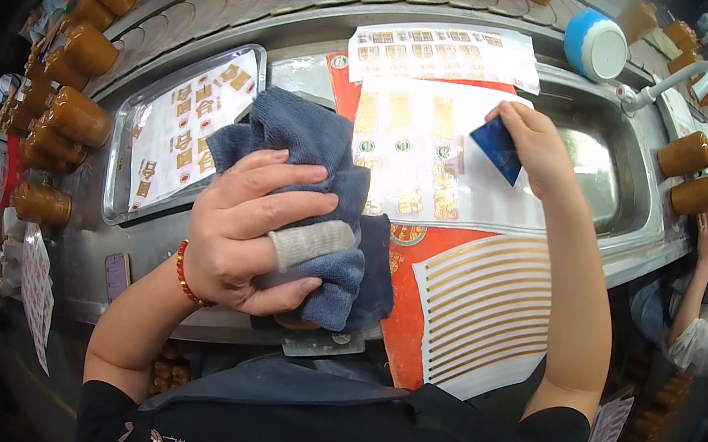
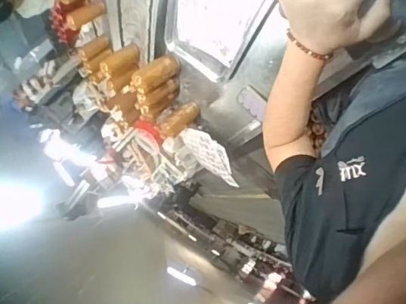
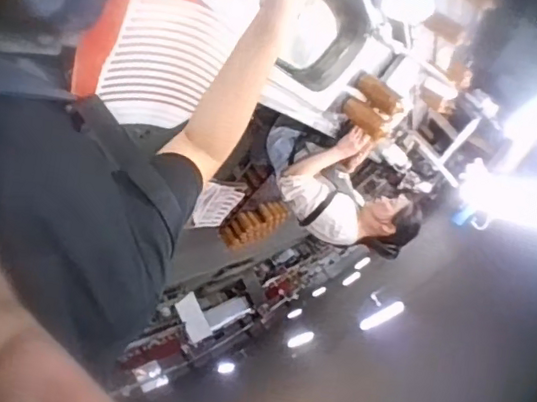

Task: The person applies adhesive labels to amber-colored bottles on a stainless steel counter. They smooth each label with a blue squeegee, peel off backing strips, and place finished bottles into a tray. The process is repeated for multiple bottles.

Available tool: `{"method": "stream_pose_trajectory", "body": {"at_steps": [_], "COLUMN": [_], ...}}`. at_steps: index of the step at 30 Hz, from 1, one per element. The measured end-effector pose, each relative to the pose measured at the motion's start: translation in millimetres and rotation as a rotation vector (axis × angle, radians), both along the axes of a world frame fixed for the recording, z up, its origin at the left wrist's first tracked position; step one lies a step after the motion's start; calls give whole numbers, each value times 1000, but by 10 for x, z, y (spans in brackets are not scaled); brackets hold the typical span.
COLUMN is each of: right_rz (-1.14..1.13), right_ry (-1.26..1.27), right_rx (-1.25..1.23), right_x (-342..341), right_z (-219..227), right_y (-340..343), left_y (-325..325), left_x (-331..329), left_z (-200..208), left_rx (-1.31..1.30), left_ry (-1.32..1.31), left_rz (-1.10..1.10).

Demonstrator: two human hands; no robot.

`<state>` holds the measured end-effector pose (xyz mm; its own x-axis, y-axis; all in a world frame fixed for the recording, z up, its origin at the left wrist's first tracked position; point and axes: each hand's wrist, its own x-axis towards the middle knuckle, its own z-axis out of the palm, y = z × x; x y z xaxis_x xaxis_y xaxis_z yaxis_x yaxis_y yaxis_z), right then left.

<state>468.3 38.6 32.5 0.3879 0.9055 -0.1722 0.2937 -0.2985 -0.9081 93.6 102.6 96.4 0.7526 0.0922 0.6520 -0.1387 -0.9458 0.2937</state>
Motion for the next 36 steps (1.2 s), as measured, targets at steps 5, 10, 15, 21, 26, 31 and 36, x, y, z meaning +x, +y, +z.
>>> {"method": "stream_pose_trajectory", "body": {"at_steps": [5,10,15,21,26,31,36], "right_rz": [166,85,-31,30,-48,-137,-190], "right_ry": [-604,-907,-999,-604,-273,-253,-331], "right_rx": [-247,-344,-443,-401,-357,-230,-120], "right_x": [-285,-5,462,741,1101,1328,1452], "right_z": [56,-52,61,-52,-145,-333,-426], "right_y": [611,680,451,357,329,305,265], "left_y": [-177,-575,-819,-970,-943,-977,-961], "left_x": [-258,-1067,-1578,-1206,-542,-387,-386], "left_z": [68,-42,-404,-351,-351,-448,-500], "left_rx": [-177,-119,-34,-206,-222,-339,-384], "left_ry": [-21,84,315,127,96,81,31], "left_rz": [53,425,733,650,364,437,504]}}
